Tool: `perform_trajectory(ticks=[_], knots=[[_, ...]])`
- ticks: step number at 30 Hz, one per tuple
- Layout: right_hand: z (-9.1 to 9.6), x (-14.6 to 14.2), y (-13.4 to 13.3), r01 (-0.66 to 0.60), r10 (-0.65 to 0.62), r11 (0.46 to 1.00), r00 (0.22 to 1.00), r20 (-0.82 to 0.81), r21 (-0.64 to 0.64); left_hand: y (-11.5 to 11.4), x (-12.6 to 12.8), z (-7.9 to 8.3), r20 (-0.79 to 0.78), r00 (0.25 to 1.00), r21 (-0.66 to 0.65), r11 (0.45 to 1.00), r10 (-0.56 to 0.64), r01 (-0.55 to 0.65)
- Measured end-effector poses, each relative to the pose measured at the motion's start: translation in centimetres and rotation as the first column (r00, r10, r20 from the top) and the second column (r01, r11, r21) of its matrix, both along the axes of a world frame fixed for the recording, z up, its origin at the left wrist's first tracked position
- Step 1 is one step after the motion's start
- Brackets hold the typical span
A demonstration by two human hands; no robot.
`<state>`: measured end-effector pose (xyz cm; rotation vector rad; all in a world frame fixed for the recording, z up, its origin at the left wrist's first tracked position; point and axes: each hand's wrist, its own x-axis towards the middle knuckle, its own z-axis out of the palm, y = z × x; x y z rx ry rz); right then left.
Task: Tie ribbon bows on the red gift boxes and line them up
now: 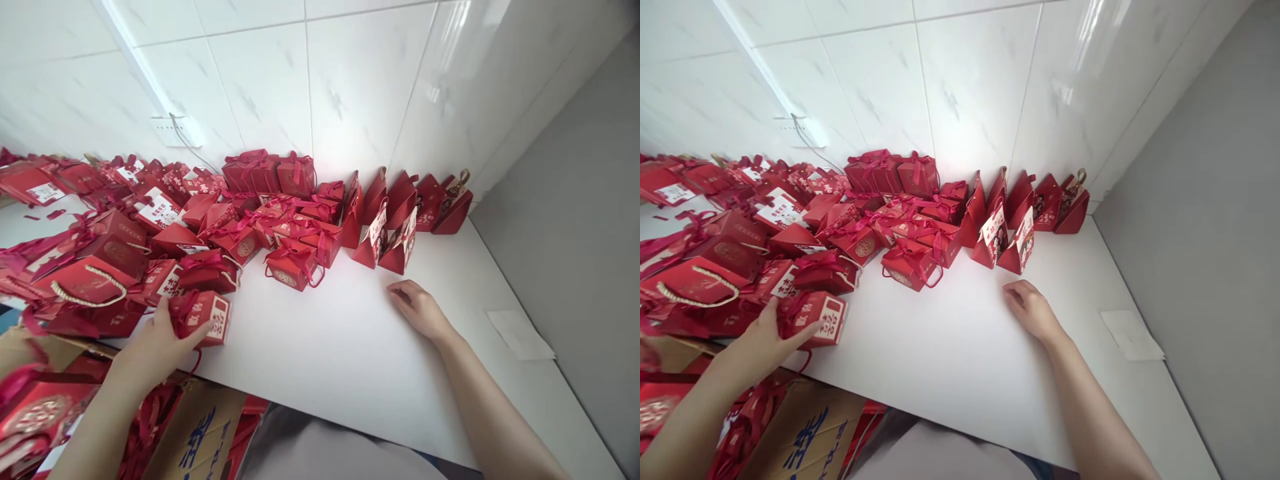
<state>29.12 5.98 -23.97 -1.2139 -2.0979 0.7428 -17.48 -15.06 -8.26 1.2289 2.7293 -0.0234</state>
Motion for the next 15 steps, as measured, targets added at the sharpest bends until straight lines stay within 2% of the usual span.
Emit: perform_trajectory(ticks=[2, 4, 6, 8, 11, 13, 15], knots=[[0.3, -0.1, 0.0, -0.007, 0.007, 1.0, 1.0, -0.002, 0.005, -0.1, 0.9, -0.3, 0.099, 0.982, 0.002, 0.987, -0.16, 0.161], [0.6, -0.3, 0.0, -0.013, 0.013, 1.0, 1.0, -0.005, 0.014, 0.2, 1.9, -0.5, 0.216, 0.906, 0.047, 0.93, -0.365, 0.364], [0.8, -0.4, -0.1, -0.016, 0.016, 1.0, 1.0, -0.008, 0.022, 0.9, 2.9, -0.7, 0.306, 0.817, 0.099, 0.869, -0.489, 0.484], [0.8, -0.5, -0.1, -0.002, 0.003, 0.999, 1.0, -0.026, 0.048, 1.8, 3.3, -0.8, 0.344, 0.772, 0.136, 0.842, -0.535, 0.522], [0.8, -1.1, -0.1, 0.088, -0.079, 0.989, 0.994, -0.081, 0.117, 3.4, 3.0, -0.9, 0.329, 0.766, 0.158, 0.832, -0.552, 0.532], [1.2, -1.8, -0.1, 0.187, -0.168, 0.967, 0.978, -0.12, 0.172, 4.3, 2.4, -0.9, 0.291, 0.786, 0.148, 0.838, -0.545, 0.526], [2.4, -2.7, 0.1, 0.294, -0.258, 0.922, 0.952, -0.168, 0.25, 4.9, 1.7, -0.9, 0.237, 0.838, 0.112, 0.871, -0.491, 0.479]])
